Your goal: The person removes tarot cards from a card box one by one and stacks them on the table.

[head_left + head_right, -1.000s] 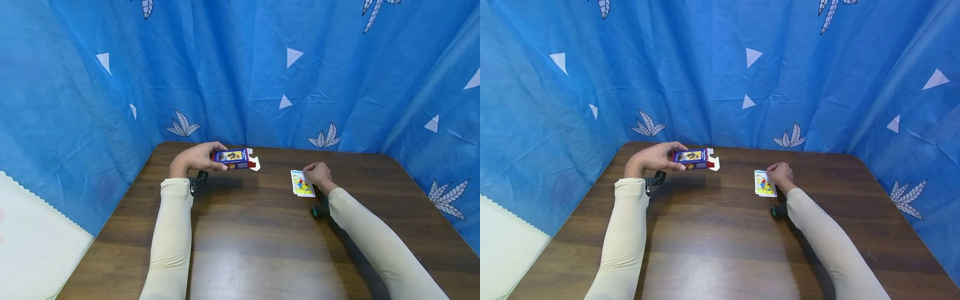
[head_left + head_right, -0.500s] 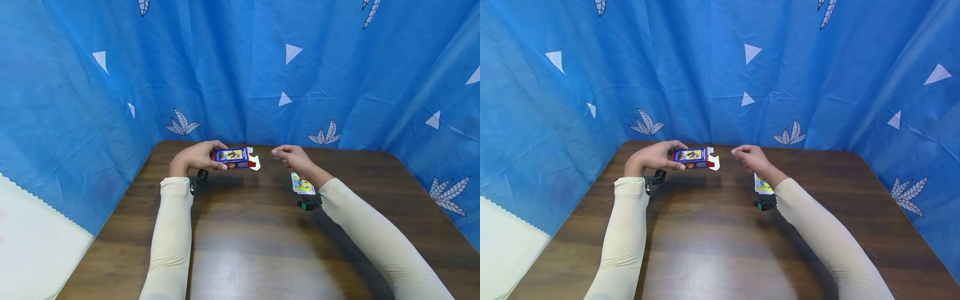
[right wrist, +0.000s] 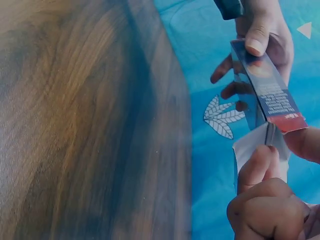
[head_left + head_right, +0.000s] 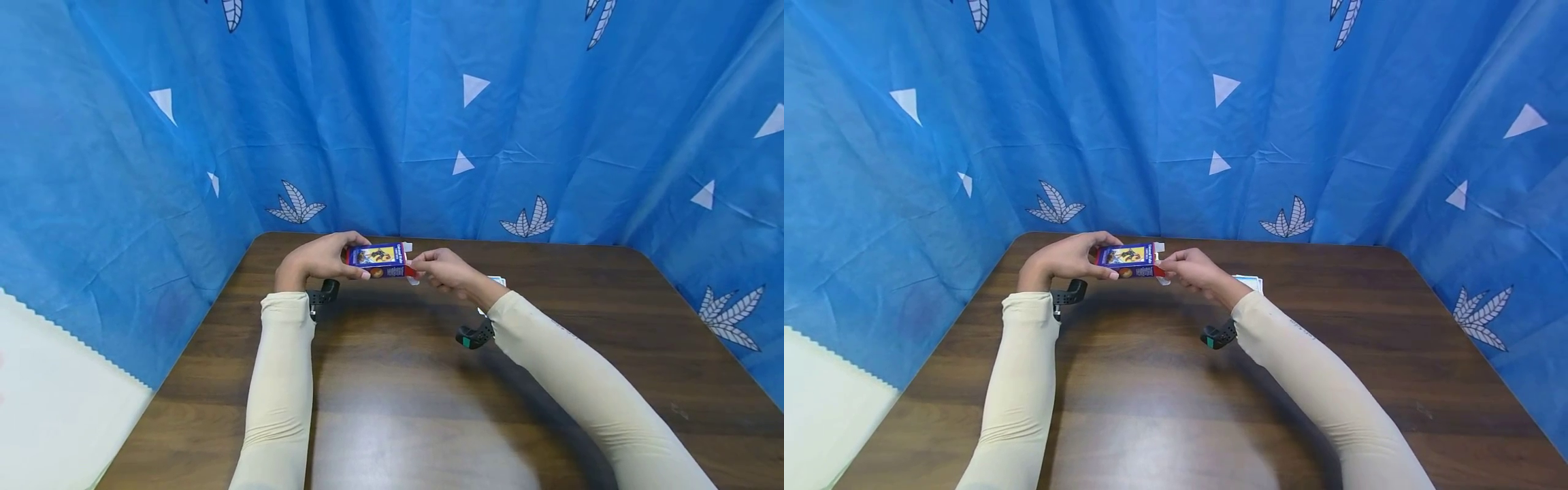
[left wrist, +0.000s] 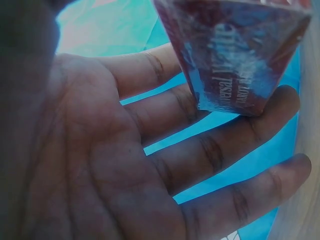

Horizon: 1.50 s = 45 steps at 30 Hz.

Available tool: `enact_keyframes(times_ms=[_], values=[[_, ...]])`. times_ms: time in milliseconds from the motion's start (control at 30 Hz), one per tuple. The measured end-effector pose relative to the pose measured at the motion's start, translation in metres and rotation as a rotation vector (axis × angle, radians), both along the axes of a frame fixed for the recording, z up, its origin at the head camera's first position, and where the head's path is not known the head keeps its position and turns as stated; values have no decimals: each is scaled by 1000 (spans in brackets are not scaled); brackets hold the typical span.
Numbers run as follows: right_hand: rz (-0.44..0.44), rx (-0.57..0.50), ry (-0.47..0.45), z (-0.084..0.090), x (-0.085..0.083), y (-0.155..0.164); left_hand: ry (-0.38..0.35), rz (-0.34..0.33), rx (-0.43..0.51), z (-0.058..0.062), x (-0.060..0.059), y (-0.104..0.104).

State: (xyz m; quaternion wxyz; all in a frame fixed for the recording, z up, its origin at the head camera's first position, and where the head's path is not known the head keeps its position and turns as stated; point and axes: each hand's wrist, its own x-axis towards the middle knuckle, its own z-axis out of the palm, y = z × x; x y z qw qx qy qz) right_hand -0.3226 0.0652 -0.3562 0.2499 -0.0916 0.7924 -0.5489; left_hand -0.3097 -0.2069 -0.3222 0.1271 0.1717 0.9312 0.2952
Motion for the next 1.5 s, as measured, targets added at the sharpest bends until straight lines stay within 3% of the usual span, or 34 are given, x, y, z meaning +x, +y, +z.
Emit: enact_keyframes(times_ms=[433, 900, 1200, 1500], values=[[-1, 133, 51, 0, 5, -8, 6, -6, 4, 0, 0, 4], [-18, 120, 92, 0, 2, 9, 35, 16, -1, 1, 0, 0], [-59, 144, 111, 0, 0, 37, 27, 18, -10, 1, -1, 1], [-76, 120, 84, -3, -2, 50, 21, 18, -11, 1, -1, -1]])
